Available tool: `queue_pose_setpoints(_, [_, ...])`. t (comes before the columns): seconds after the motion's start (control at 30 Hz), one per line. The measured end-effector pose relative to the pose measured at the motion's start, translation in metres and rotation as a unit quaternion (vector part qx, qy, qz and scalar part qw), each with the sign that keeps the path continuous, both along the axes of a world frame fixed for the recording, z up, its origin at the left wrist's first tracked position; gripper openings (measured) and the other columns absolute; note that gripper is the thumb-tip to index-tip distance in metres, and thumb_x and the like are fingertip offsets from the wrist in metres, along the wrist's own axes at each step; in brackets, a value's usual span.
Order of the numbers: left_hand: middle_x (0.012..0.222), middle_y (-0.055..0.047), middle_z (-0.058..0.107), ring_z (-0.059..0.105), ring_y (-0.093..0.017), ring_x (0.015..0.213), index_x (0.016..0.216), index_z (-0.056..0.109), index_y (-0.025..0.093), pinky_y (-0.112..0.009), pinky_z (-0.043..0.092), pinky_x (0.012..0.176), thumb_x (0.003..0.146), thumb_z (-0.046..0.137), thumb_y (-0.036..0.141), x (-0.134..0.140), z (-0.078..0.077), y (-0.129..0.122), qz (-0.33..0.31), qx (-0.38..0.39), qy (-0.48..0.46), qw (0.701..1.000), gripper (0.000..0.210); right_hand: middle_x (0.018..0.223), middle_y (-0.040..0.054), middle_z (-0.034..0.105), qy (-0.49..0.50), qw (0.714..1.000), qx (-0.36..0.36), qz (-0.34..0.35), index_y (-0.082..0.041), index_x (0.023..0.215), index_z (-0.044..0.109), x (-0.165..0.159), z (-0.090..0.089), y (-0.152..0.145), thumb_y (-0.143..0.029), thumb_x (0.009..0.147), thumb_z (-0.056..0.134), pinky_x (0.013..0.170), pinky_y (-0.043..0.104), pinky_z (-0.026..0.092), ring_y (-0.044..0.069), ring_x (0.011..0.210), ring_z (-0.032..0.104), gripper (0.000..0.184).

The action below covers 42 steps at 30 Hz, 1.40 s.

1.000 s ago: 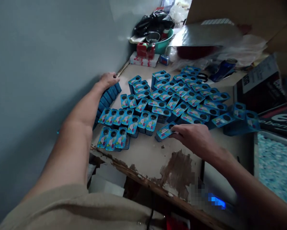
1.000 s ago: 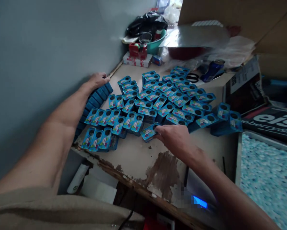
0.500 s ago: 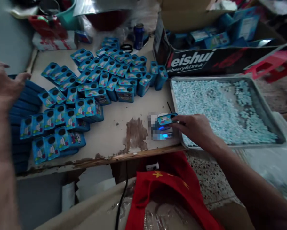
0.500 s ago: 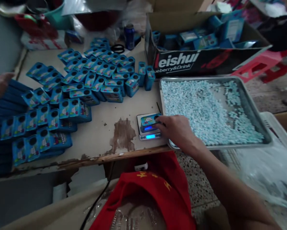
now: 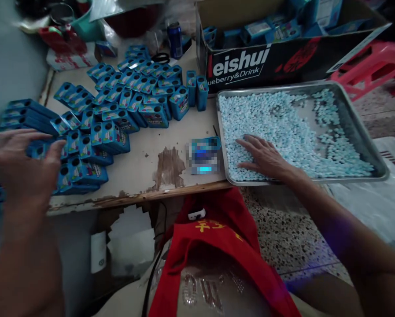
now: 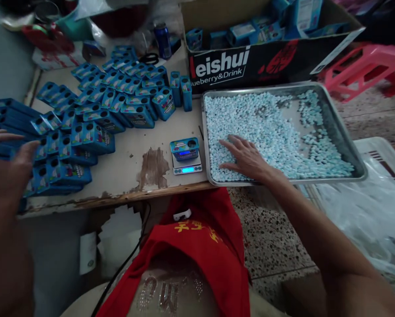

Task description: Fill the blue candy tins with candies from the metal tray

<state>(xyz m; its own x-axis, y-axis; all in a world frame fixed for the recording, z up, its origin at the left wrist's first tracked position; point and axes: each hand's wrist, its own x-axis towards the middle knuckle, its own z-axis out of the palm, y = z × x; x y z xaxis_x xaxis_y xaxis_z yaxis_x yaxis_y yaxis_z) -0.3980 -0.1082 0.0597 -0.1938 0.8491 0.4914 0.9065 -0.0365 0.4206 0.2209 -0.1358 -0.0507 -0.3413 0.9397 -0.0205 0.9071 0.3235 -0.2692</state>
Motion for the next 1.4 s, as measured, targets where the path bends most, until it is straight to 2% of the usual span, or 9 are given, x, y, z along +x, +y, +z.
queue_pose_setpoints(0.1, [0.125,-0.003,0.086,0.075,-0.04,0.129,0.098,0.081,0.028,-0.064,0.053,0.123,0.085,0.085,0.047,0.052,-0.018,-0.01,-0.037,0.05,0.069,0.996,0.023,0.169,0.0241,0.061,-0.063,0.996,0.016,0.068,-0.024,0.163,0.065,-0.011,0.0,0.005,-0.043,0.111,0.08,0.12,0.058,0.045,0.047,0.153,0.054,0.058])
queue_pose_setpoints(0.27, [0.125,-0.008,0.086,0.078,-0.039,0.124,0.108,0.082,0.027,-0.064,0.054,0.121,0.091,0.089,0.04,0.112,-0.056,-0.011,-0.116,0.034,0.098,0.988,0.023,0.128,0.0214,0.077,-0.106,0.989,-0.004,0.105,-0.018,0.122,0.075,-0.017,0.017,0.014,-0.029,0.119,0.063,0.098,0.042,0.042,0.033,0.117,0.065,0.017])
queue_pose_setpoints(0.47, [0.123,-0.007,0.086,0.081,-0.036,0.118,0.113,0.082,0.028,-0.06,0.061,0.115,0.098,0.087,0.034,0.158,-0.083,-0.021,-0.155,0.009,0.042,0.987,0.017,0.074,0.0027,0.06,0.098,0.982,-0.036,-0.159,-0.025,0.087,0.059,-0.018,0.02,0.02,-0.019,0.108,0.067,0.072,0.038,0.025,0.02,0.07,0.049,0.024])
queue_pose_setpoints(0.67, [0.123,-0.005,0.086,0.083,-0.033,0.118,0.116,0.082,0.029,-0.05,0.065,0.109,0.099,0.088,0.029,0.18,-0.094,-0.026,-0.206,-0.026,-0.023,0.978,0.018,0.069,-0.0047,0.054,0.571,0.726,-0.112,-0.368,-0.024,0.08,0.062,-0.025,0.038,0.038,-0.013,0.106,0.05,0.057,0.035,0.022,0.01,0.054,0.037,0.03])
queue_pose_setpoints(0.8, [0.122,-0.006,0.086,0.083,-0.032,0.117,0.121,0.081,0.028,-0.047,0.068,0.108,0.097,0.092,0.029,0.189,-0.098,-0.029,-0.225,-0.067,-0.079,0.969,0.026,0.066,-0.0128,0.041,0.582,0.66,-0.235,-0.413,-0.024,0.075,0.047,-0.027,0.05,0.044,-0.026,0.119,0.028,0.057,0.034,0.013,0.005,0.049,0.015,0.048])
queue_pose_setpoints(0.9, [0.125,-0.008,0.086,0.083,-0.032,0.121,0.126,0.081,0.026,-0.047,0.069,0.111,0.096,0.094,0.029,0.195,-0.102,-0.03,-0.227,-0.09,-0.116,0.963,0.033,0.063,-0.0141,0.03,0.561,0.675,-0.214,-0.429,-0.024,0.076,0.05,-0.028,0.041,0.044,-0.029,0.121,0.031,0.058,0.034,0.016,0.007,0.048,0.014,0.049])
queue_pose_setpoints(1.07, [0.13,-0.008,0.085,0.082,-0.03,0.124,0.142,0.074,0.026,-0.049,0.066,0.118,0.094,0.096,0.028,0.208,-0.113,-0.029,-0.22,-0.105,-0.195,0.95,0.053,0.069,-0.0032,0.051,0.504,0.802,-0.143,-0.287,-0.031,0.08,0.053,-0.019,0.003,0.043,-0.065,0.114,0.047,0.059,0.035,0.036,0.016,0.055,0.038,0.049])
queue_pose_setpoints(1.23, [0.152,-0.015,0.076,0.074,-0.034,0.143,0.157,0.063,0.025,-0.052,0.061,0.125,0.093,0.1,0.046,0.243,-0.131,-0.018,-0.268,-0.105,-0.229,0.93,0.076,0.094,0.0095,0.076,0.526,0.8,-0.084,-0.275,-0.03,0.079,0.058,-0.031,0.007,0.036,-0.067,0.103,0.057,0.097,0.048,0.06,0.028,0.101,0.076,0.045])
queue_pose_setpoints(1.4, [0.125,-0.005,0.084,0.083,-0.028,0.113,0.139,0.072,0.03,-0.042,0.069,0.1,0.106,0.087,0.045,0.283,-0.126,0.006,-0.348,-0.143,-0.205,0.904,0.04,0.113,0.009,0.084,0.472,0.841,0.016,-0.263,-0.029,0.088,0.073,-0.053,0.024,0.021,-0.061,0.102,0.07,0.122,0.057,0.054,0.032,0.129,0.076,0.034])
